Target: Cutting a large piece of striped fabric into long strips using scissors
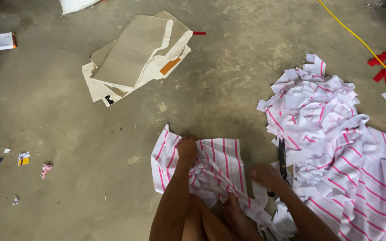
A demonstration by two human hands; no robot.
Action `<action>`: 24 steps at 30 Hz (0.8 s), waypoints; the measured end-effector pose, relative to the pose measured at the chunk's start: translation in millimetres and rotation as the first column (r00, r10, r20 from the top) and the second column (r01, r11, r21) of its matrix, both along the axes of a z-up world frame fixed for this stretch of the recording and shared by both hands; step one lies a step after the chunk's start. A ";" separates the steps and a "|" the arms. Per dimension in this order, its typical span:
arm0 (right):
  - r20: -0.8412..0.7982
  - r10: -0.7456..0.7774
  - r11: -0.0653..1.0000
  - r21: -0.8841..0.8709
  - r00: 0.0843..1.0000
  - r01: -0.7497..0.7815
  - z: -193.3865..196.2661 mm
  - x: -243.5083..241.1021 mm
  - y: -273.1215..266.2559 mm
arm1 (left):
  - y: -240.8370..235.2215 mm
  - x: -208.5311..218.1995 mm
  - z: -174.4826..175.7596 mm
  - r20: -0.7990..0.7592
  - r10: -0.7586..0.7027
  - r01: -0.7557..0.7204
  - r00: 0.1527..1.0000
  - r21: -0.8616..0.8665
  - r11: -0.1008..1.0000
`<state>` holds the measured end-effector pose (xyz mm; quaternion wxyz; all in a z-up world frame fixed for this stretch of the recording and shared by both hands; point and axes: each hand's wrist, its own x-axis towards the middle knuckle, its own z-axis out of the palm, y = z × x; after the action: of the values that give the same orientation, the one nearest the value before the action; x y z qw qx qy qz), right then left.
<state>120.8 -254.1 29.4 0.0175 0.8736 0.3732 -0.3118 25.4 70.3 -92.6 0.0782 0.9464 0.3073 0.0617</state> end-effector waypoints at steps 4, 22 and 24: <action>-0.026 -0.404 0.865 0.316 0.914 0.391 -102.3 67.5 40.5 | -0.4 5.9 12.8 -0.097 0.024 -0.019 0.995 0.052 0.998; 0.120 -0.282 0.560 0.826 0.952 0.062 -64.9 65.2 103.4 | -48.7 -2.8 127.2 0.201 -0.037 0.123 0.979 -0.439 0.890; 0.232 -0.277 0.806 0.584 0.932 0.094 -86.2 53.1 74.5 | -58.6 -3.6 138.7 -0.164 -0.164 0.081 0.973 -0.424 0.902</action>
<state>173.9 -179.6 -56.9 -0.2145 0.9094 0.3530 -0.0484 21.8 11.7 46.0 0.2505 0.9270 0.2592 -0.1032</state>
